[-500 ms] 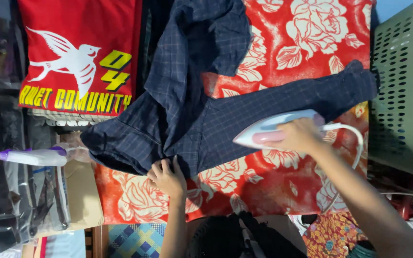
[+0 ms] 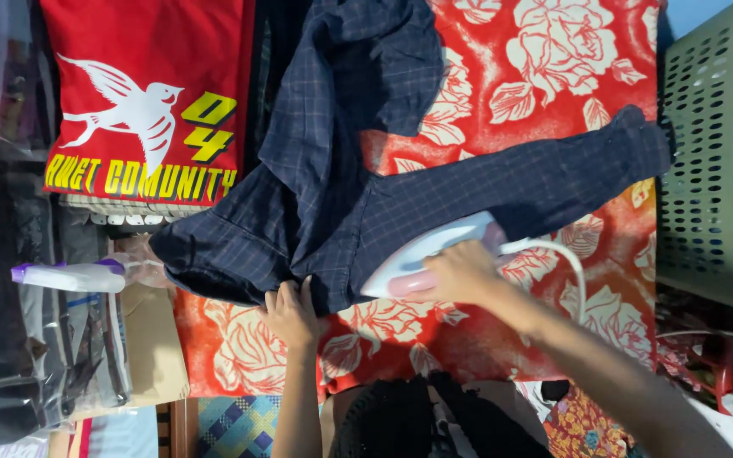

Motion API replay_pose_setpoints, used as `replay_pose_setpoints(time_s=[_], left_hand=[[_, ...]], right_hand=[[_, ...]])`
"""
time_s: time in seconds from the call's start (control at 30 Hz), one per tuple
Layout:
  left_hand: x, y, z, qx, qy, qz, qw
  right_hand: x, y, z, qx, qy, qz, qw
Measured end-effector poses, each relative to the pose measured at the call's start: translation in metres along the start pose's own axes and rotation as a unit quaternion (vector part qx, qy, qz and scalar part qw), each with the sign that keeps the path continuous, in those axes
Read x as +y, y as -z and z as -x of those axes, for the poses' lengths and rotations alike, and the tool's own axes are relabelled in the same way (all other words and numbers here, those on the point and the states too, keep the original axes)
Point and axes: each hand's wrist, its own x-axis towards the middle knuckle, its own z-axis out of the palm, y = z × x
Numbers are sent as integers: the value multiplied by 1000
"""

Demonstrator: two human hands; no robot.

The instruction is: Ironing a pair of dark trousers on a floral-patterned surface using a steam iron and water spray.

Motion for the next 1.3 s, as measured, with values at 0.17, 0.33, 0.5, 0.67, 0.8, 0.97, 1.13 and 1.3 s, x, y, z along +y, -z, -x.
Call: replay_pose_setpoints(time_s=[0.17,0.33,0.5,0.67,0.8,0.97,1.13,1.3], left_hand=[[8,-1,-1,28,29,45,998],[6,-4,1,18,28,62,998],[1,3,-6,11,9,74,997],[7,7,-11,16,20,103,994],[12,11,-16,15,20,103,994],[11,17,-15,9,14,130,991],[9,14,-13,22,1,105,994],[27,42,-30,-44,14,162,986]], right_hand=[[75,24,19,-35,-94,40,994],[-14,9,2,-64,-130,-19,989],[-34,-21,18,-93,-133,-152,975],[21,-66,11,42,-436,-518,735],[-45,-52,-28,155,-465,-599,633],[-111,-66,-41,100,-367,-717,584],[-80,-38,-76,147,-378,-718,566],[-116,4,-41,17,-425,-717,553]])
